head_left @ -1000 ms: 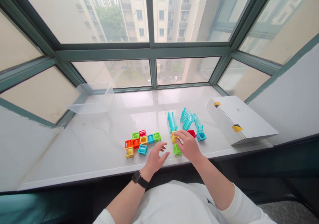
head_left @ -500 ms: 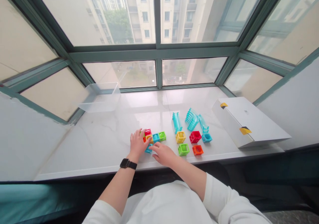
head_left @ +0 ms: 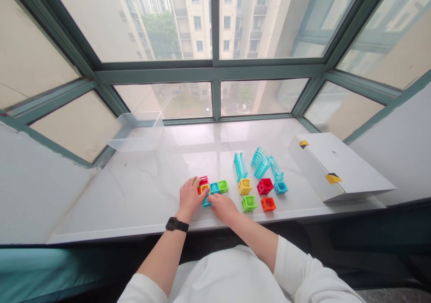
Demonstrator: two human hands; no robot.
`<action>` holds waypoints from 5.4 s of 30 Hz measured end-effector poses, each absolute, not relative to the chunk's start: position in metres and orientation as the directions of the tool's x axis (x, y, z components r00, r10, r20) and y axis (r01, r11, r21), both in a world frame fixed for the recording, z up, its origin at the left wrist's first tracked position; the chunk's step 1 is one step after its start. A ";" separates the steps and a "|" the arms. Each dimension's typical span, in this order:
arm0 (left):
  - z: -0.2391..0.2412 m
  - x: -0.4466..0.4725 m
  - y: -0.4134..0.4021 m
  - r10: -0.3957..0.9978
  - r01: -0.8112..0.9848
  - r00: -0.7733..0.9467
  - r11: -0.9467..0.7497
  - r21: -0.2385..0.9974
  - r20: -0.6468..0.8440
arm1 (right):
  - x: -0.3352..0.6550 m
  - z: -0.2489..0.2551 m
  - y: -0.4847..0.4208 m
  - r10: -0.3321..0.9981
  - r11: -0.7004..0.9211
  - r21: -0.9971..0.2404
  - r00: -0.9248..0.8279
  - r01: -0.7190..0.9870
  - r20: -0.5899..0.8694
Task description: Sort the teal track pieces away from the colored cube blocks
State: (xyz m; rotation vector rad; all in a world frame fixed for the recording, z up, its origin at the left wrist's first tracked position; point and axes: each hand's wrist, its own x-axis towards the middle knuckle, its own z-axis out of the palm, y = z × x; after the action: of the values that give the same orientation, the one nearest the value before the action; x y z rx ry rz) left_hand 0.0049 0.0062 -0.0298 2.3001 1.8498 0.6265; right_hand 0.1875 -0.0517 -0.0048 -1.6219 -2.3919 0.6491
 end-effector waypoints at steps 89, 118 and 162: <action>0.101 0.113 -0.087 0.951 -0.241 0.305 0.130 0.962 -0.052 | 0.276 0.094 -0.109 0.832 0.467 -0.694 -0.006 0.548 0.555; -0.050 0.093 -0.047 0.934 0.423 0.353 -0.118 0.898 -0.044 | 0.471 -0.035 -0.107 0.838 -0.016 -0.822 0.457 0.569 0.300; -0.055 0.094 -0.047 0.925 0.461 0.380 -0.189 0.867 0.000 | 0.469 -0.069 -0.083 0.887 -0.168 -0.830 0.450 0.531 0.109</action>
State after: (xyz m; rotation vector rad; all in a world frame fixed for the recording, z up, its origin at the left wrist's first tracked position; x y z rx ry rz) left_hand 0.0943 -0.0474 -0.0546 1.8053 1.2100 0.6999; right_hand 0.4685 -0.0826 -0.0695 -1.8360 -1.2033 0.5171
